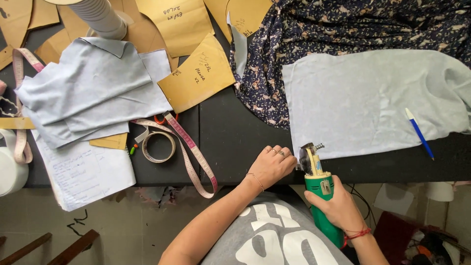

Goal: Laying out patterns on fabric, marking them, and cutting out pieces using a rotary cutter and scissors.

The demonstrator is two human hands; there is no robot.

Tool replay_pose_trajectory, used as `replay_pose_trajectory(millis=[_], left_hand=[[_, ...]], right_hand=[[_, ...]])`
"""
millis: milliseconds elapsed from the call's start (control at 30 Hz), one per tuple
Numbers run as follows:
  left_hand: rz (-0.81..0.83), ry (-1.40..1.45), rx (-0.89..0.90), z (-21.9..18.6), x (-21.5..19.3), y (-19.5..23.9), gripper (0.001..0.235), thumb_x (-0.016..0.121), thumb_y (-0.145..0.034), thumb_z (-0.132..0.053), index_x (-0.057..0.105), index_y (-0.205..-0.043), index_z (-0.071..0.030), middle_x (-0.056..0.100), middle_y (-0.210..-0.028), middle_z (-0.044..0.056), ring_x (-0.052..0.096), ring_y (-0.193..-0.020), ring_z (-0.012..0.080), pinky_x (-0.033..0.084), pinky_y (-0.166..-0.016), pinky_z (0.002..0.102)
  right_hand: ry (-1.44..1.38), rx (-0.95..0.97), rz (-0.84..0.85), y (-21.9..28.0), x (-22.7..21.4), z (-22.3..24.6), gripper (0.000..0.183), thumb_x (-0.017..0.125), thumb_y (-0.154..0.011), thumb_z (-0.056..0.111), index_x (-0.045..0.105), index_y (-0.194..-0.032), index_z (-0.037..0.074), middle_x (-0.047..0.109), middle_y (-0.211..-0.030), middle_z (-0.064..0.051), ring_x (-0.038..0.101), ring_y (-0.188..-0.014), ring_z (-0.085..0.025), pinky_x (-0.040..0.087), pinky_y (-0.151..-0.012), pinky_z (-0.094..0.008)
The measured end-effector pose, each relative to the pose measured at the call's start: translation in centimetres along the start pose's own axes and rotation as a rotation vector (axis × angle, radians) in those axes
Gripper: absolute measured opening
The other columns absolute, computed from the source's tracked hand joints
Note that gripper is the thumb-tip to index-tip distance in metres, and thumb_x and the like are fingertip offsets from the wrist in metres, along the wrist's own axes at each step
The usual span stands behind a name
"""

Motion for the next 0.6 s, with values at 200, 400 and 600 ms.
replay_pose_trajectory(millis=[200, 400, 600], left_hand=[[-0.006, 0.066, -0.017, 0.2, 1.0, 0.7, 0.016, 0.058, -0.076, -0.016, 0.048, -0.063, -0.015, 0.043, -0.065, 0.002, 0.042, -0.056, 0.0203, 0.029, -0.049, 0.032], [-0.130, 0.166, -0.004, 0.7, 3.1, 2.0, 0.015, 0.056, -0.061, -0.025, 0.045, -0.063, -0.016, 0.040, -0.065, 0.002, 0.045, -0.063, 0.0183, 0.036, -0.056, 0.029], [-0.121, 0.204, -0.013, 0.8, 2.8, 2.0, 0.015, 0.055, -0.060, -0.026, 0.043, -0.061, -0.017, 0.040, -0.065, 0.001, 0.045, -0.063, 0.0179, 0.035, -0.057, 0.028]], right_hand=[[-0.032, -0.033, -0.036, -0.8, -0.9, 2.9, 0.052, 0.065, -0.060, 0.039, 0.050, -0.101, 0.011, 0.061, -0.089, -0.007, 0.058, -0.080, -0.022, 0.041, -0.071, -0.032], [-0.100, -0.084, 0.019, -1.4, -2.2, 5.9, 0.071, 0.072, -0.055, 0.049, 0.047, -0.106, 0.005, 0.055, -0.103, -0.023, 0.048, -0.108, -0.036, 0.038, -0.089, -0.045], [-0.105, -0.117, -0.016, -2.4, -2.8, 8.3, 0.072, 0.072, -0.055, 0.048, 0.047, -0.106, 0.004, 0.054, -0.105, -0.023, 0.047, -0.109, -0.036, 0.037, -0.089, -0.044]])
Point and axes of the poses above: each hand's wrist, its own y-axis away from the middle knuckle, its own x-axis out of the palm, z = x × y, the point moved 1 cm from there along -y, towards the middle knuckle
